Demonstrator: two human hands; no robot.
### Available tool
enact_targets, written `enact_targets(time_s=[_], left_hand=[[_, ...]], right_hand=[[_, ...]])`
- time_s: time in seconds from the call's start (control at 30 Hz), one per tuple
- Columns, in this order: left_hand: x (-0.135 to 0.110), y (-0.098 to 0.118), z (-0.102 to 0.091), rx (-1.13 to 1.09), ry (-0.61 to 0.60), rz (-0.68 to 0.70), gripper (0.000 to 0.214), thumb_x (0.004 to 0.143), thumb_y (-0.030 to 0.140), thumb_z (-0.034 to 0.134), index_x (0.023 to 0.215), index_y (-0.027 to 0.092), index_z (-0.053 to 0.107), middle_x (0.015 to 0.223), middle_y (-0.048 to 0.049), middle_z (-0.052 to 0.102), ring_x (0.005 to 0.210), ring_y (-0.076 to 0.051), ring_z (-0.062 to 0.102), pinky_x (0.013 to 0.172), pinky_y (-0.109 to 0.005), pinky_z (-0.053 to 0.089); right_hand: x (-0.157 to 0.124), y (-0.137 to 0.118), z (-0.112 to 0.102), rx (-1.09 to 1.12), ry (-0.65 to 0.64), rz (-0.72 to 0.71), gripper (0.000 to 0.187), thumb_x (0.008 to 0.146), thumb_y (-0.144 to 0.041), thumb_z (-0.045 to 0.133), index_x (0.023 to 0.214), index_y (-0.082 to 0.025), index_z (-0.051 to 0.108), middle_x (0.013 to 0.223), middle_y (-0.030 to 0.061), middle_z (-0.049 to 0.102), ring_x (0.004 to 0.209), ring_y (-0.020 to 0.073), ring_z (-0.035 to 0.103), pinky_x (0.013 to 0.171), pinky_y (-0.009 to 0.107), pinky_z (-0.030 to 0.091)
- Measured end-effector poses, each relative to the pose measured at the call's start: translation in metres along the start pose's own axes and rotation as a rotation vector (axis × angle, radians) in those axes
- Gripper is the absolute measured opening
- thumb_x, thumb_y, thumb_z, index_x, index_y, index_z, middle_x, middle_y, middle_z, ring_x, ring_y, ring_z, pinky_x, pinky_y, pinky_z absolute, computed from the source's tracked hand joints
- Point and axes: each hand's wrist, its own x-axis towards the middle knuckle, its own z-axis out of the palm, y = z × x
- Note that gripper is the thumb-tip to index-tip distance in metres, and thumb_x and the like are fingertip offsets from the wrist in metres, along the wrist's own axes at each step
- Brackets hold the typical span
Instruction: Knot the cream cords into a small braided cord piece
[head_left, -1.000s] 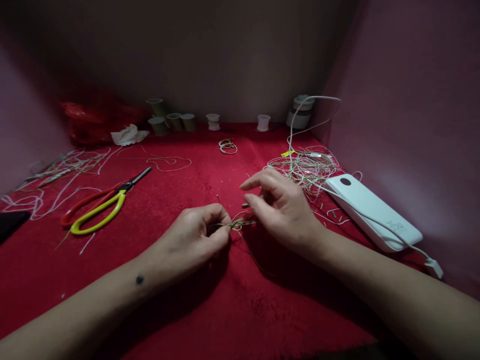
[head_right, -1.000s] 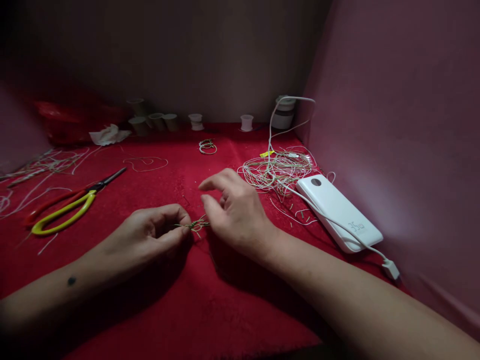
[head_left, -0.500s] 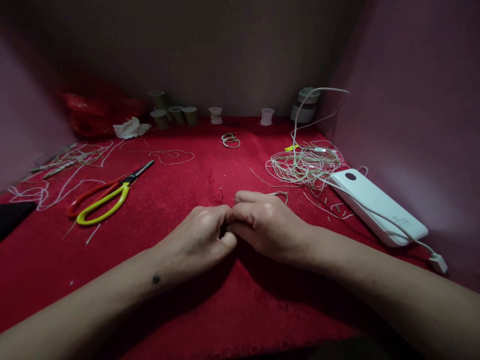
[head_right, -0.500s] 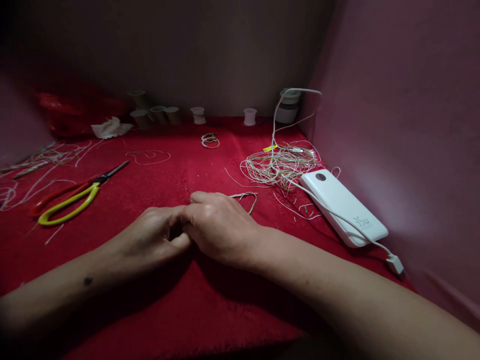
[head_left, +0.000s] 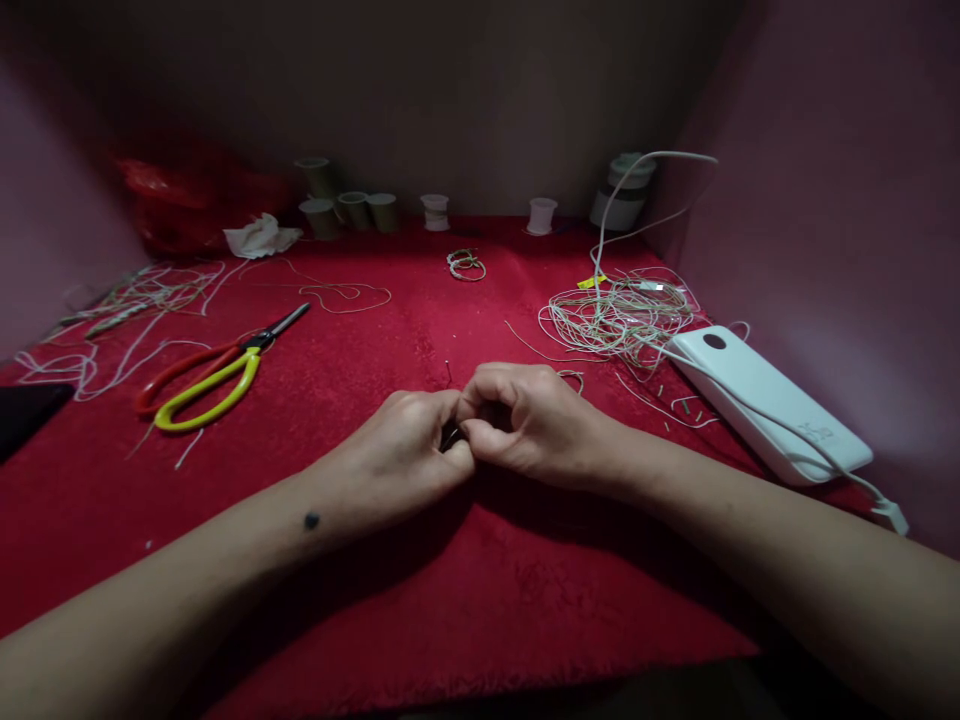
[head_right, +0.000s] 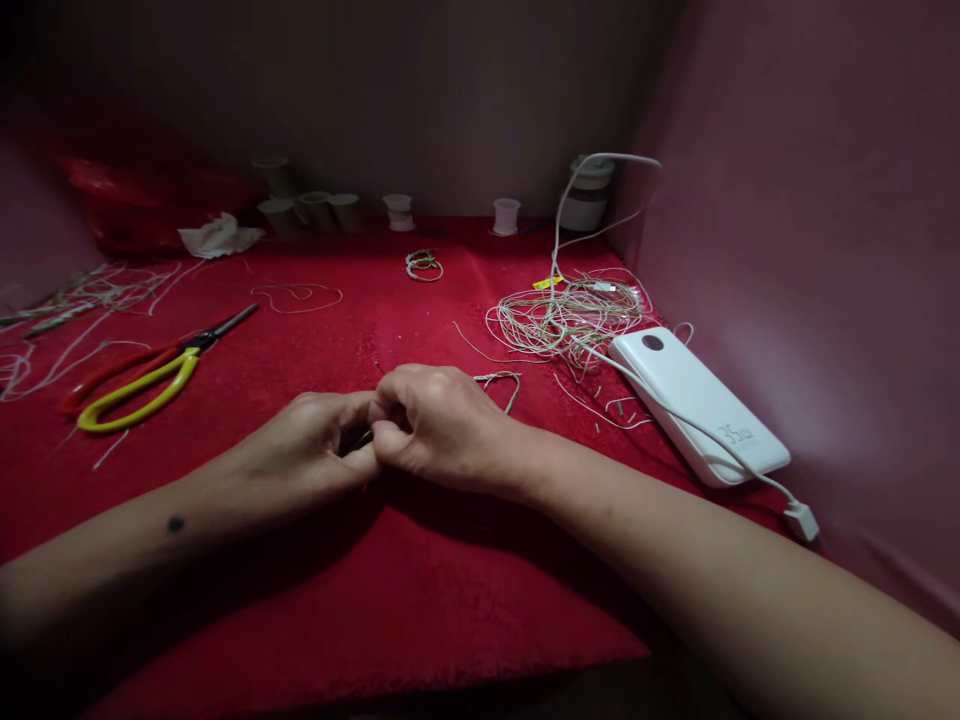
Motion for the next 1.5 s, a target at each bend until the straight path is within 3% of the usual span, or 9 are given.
enact_targets(time_s=[0.13, 0.23, 0.43, 0.6, 0.87, 1.07, 1.33, 1.5], left_hand=[[-0.001, 0.001, -0.002, 0.004, -0.023, -0.017, 0.01, 0.071, 0.018, 0.044, 0.067, 0.019, 0.053, 0.06, 0.0038, 0.05, 0.055, -0.011, 0.046, 0.052, -0.023, 0.033], [-0.001, 0.002, -0.001, 0.0, -0.025, -0.021, 0.011, 0.07, 0.018, 0.042, 0.067, 0.02, 0.052, 0.059, 0.0045, 0.047, 0.054, -0.011, 0.044, 0.052, -0.023, 0.032], [0.0, 0.0, -0.001, -0.059, -0.044, -0.073, 0.01, 0.07, 0.021, 0.043, 0.068, 0.019, 0.052, 0.063, 0.0037, 0.047, 0.058, -0.012, 0.045, 0.054, -0.024, 0.033], [0.001, 0.0, -0.003, -0.026, -0.049, -0.057, 0.016, 0.066, 0.02, 0.041, 0.07, 0.018, 0.056, 0.063, 0.0033, 0.049, 0.059, -0.013, 0.046, 0.055, -0.025, 0.034], [-0.002, 0.003, -0.002, -0.154, -0.066, -0.086, 0.008, 0.07, 0.022, 0.045, 0.068, 0.018, 0.053, 0.062, 0.0049, 0.043, 0.057, -0.011, 0.042, 0.051, -0.023, 0.034], [-0.002, 0.005, -0.002, -0.137, -0.089, -0.115, 0.012, 0.073, 0.025, 0.047, 0.069, 0.017, 0.055, 0.062, 0.0024, 0.051, 0.057, -0.013, 0.048, 0.05, -0.024, 0.036], [-0.001, 0.007, -0.004, -0.274, -0.1, -0.099, 0.012, 0.075, 0.023, 0.053, 0.064, 0.018, 0.05, 0.056, 0.0058, 0.044, 0.05, -0.008, 0.039, 0.043, -0.018, 0.032], [0.0, 0.004, -0.009, -0.394, -0.178, -0.203, 0.004, 0.072, 0.021, 0.054, 0.069, 0.019, 0.053, 0.053, 0.0057, 0.049, 0.045, -0.007, 0.042, 0.039, -0.016, 0.031]], right_hand=[[-0.001, 0.001, -0.001, 0.189, -0.03, 0.103, 0.007, 0.073, -0.009, 0.052, 0.073, -0.015, 0.057, 0.064, -0.0027, 0.054, 0.057, 0.0074, 0.047, 0.053, 0.019, 0.037], [0.0, 0.0, -0.005, 0.213, -0.042, 0.131, 0.008, 0.075, -0.01, 0.054, 0.076, -0.013, 0.061, 0.065, -0.0019, 0.057, 0.058, 0.008, 0.049, 0.054, 0.02, 0.038], [-0.001, -0.005, -0.011, 0.109, -0.026, 0.025, 0.012, 0.075, -0.005, 0.057, 0.075, -0.013, 0.066, 0.071, 0.0008, 0.062, 0.065, 0.0095, 0.055, 0.061, 0.021, 0.041], [-0.001, -0.003, -0.005, 0.038, -0.022, -0.075, 0.014, 0.074, -0.001, 0.057, 0.068, -0.012, 0.065, 0.065, -0.0014, 0.057, 0.06, 0.0072, 0.05, 0.059, 0.019, 0.038], [0.001, -0.003, -0.011, 0.291, -0.021, 0.137, 0.008, 0.08, -0.014, 0.06, 0.075, -0.011, 0.066, 0.068, 0.0003, 0.062, 0.063, 0.0086, 0.053, 0.059, 0.02, 0.041], [0.001, -0.003, -0.01, 0.573, -0.012, 0.261, 0.007, 0.076, -0.014, 0.057, 0.074, -0.013, 0.064, 0.067, -0.0006, 0.062, 0.061, 0.0086, 0.053, 0.057, 0.021, 0.043], [0.002, -0.005, -0.013, 0.646, 0.053, 0.333, 0.006, 0.077, -0.014, 0.058, 0.073, -0.014, 0.062, 0.062, -0.001, 0.063, 0.057, 0.0089, 0.057, 0.056, 0.021, 0.046], [0.002, -0.003, -0.012, 0.654, 0.046, 0.358, 0.006, 0.077, -0.014, 0.057, 0.072, -0.013, 0.061, 0.062, -0.0012, 0.063, 0.056, 0.0083, 0.056, 0.057, 0.021, 0.047]])
